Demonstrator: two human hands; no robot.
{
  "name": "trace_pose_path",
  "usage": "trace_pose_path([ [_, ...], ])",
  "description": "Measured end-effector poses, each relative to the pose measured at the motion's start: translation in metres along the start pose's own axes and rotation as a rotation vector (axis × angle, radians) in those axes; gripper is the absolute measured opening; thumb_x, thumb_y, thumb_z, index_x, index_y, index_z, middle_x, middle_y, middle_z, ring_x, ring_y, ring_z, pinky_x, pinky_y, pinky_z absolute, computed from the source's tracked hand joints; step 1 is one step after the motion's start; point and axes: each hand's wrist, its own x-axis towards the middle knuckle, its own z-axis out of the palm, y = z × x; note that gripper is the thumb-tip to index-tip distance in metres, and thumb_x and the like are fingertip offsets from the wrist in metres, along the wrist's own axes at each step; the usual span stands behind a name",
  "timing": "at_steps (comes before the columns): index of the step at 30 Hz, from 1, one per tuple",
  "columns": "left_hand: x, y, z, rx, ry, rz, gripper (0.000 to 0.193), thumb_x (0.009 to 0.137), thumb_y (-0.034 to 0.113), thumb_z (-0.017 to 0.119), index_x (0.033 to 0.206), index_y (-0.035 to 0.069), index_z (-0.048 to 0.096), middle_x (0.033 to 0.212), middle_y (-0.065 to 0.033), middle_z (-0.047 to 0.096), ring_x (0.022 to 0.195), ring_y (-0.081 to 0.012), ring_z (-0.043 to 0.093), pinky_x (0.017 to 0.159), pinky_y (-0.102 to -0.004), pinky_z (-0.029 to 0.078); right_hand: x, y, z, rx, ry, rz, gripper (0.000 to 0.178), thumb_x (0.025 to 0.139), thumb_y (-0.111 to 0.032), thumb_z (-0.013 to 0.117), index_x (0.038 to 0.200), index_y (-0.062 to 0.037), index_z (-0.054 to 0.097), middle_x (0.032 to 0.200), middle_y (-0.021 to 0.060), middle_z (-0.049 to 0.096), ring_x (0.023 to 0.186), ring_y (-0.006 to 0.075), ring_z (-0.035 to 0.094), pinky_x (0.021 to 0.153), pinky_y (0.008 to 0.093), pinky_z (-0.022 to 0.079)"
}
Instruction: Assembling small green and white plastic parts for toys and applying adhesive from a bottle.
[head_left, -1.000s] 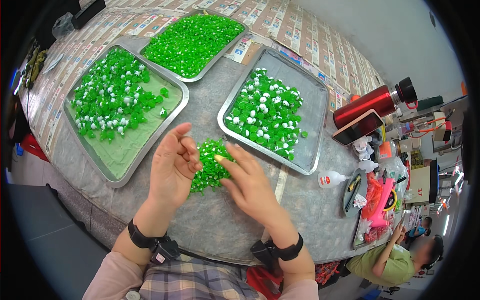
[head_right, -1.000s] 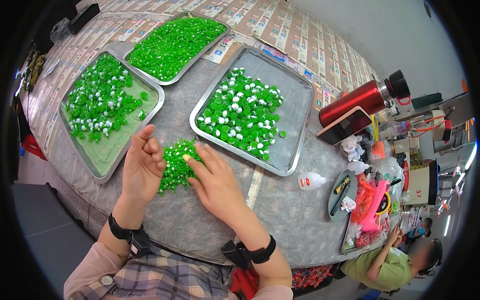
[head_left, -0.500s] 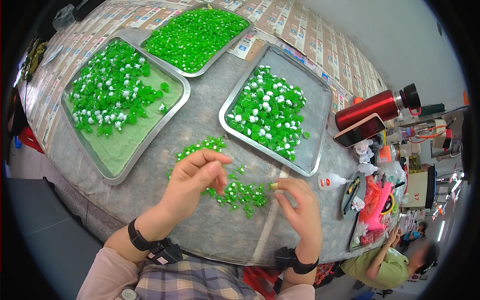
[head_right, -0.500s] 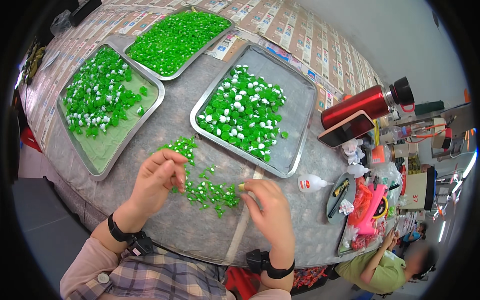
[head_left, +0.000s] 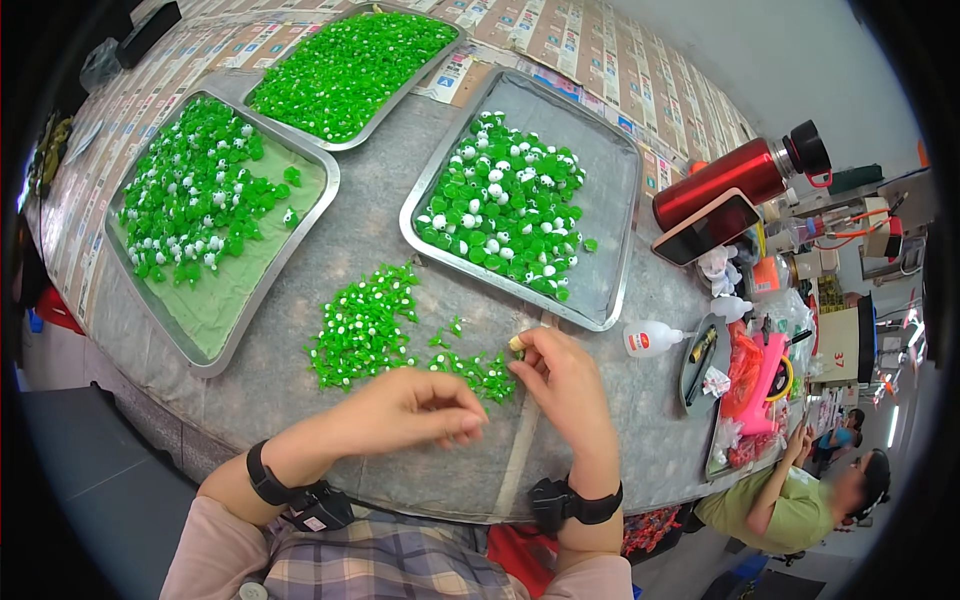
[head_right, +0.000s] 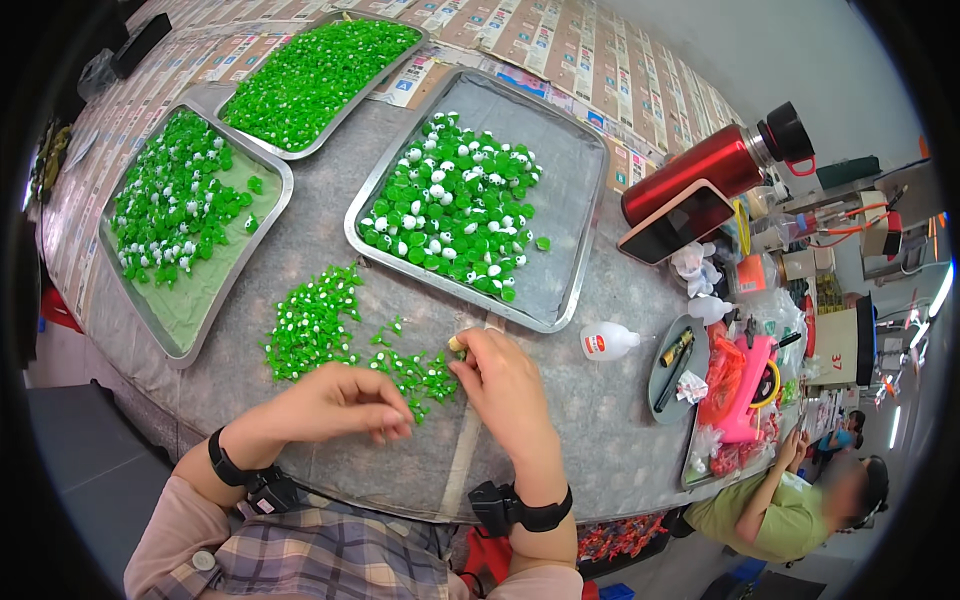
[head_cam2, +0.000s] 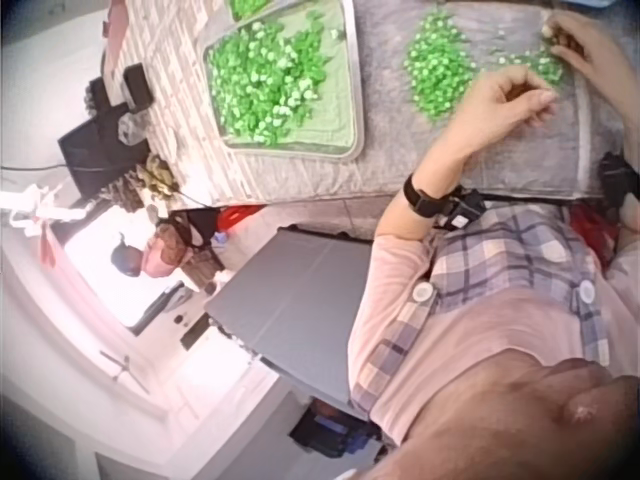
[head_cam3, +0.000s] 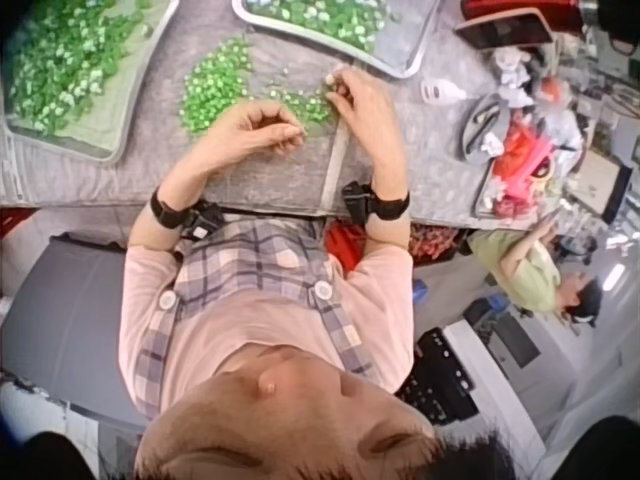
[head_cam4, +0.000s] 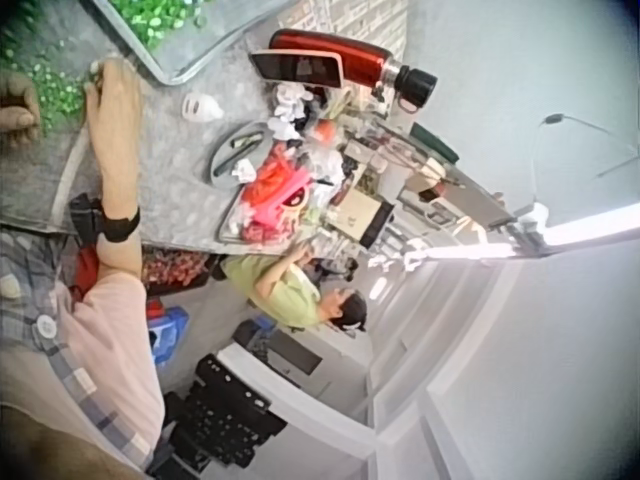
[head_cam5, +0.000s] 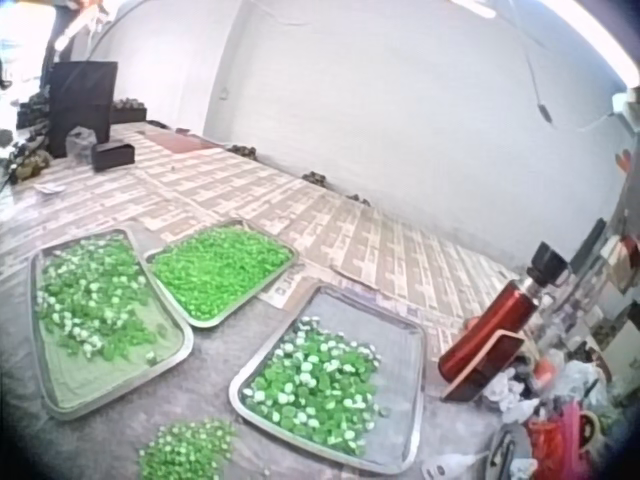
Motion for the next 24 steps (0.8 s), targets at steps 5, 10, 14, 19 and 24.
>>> trace_pose_path([
  [5, 0.002, 0.003, -0.001, -0.119, 0.169, 0.112, 0.017, 0.083, 0.012, 0.051, 0.093, -0.001, 0.053, 0.08, -0.0059, 0.059, 0.072, -0.0099, 0.056, 0.063, -0.0221, 0.047, -0.004, 0.004, 0.0, -0.103, 0.075, -0.096, 0.017, 0.069, -0.002, 0.057, 0.084, -0.003, 0.05, 0.071, 0.0082, 0.051, 0.067, 0.0231, 0.052, 0.06, 0.032, 0.042],
  [10, 0.005, 0.005, 0.005, -0.132, 0.231, 0.118, 0.02, 0.082, 0.01, 0.054, 0.099, -0.001, 0.052, 0.084, -0.0055, 0.058, 0.073, -0.0093, 0.055, 0.064, -0.0214, 0.047, -0.019, -0.024, -0.011, 0.232, 0.112, -0.056, 0.026, 0.068, -0.001, 0.059, 0.093, -0.003, 0.05, 0.076, 0.0089, 0.054, 0.069, 0.0245, 0.054, 0.057, 0.0326, 0.044],
  [14, 0.011, 0.006, 0.015, -0.072, 0.212, 0.181, 0.021, 0.08, 0.009, 0.056, 0.097, -0.001, 0.054, 0.084, -0.0058, 0.058, 0.073, -0.009, 0.055, 0.064, -0.0207, 0.046, -0.027, -0.043, -0.01, 0.156, 0.105, -0.193, 0.031, 0.069, -0.002, 0.061, 0.098, -0.0039, 0.05, 0.074, 0.008, 0.054, 0.068, 0.0215, 0.055, 0.056, 0.03, 0.044],
  [19, 0.011, 0.004, 0.014, -0.177, 0.297, 0.155, 0.017, 0.079, 0.007, 0.057, 0.093, -0.002, 0.056, 0.082, -0.006, 0.059, 0.073, -0.0099, 0.056, 0.066, -0.0221, 0.047, -0.036, -0.03, -0.018, 0.17, 0.281, -0.184, 0.031, 0.069, -0.002, 0.062, 0.098, -0.0033, 0.05, 0.074, 0.0068, 0.055, 0.066, 0.0182, 0.055, 0.057, 0.0266, 0.043],
  [24, 0.014, 0.009, 0.008, -0.415, 0.349, 0.191, 0.017, 0.083, 0.008, 0.05, 0.098, -0.001, 0.054, 0.083, -0.004, 0.056, 0.076, -0.0101, 0.055, 0.072, -0.0253, 0.047, -0.051, 0.039, -0.049, 0.274, 1.095, 0.133, 0.036, 0.07, -0.004, 0.063, 0.104, -0.0032, 0.05, 0.088, 0.0066, 0.053, 0.079, 0.0139, 0.051, 0.069, 0.0253, 0.04],
])
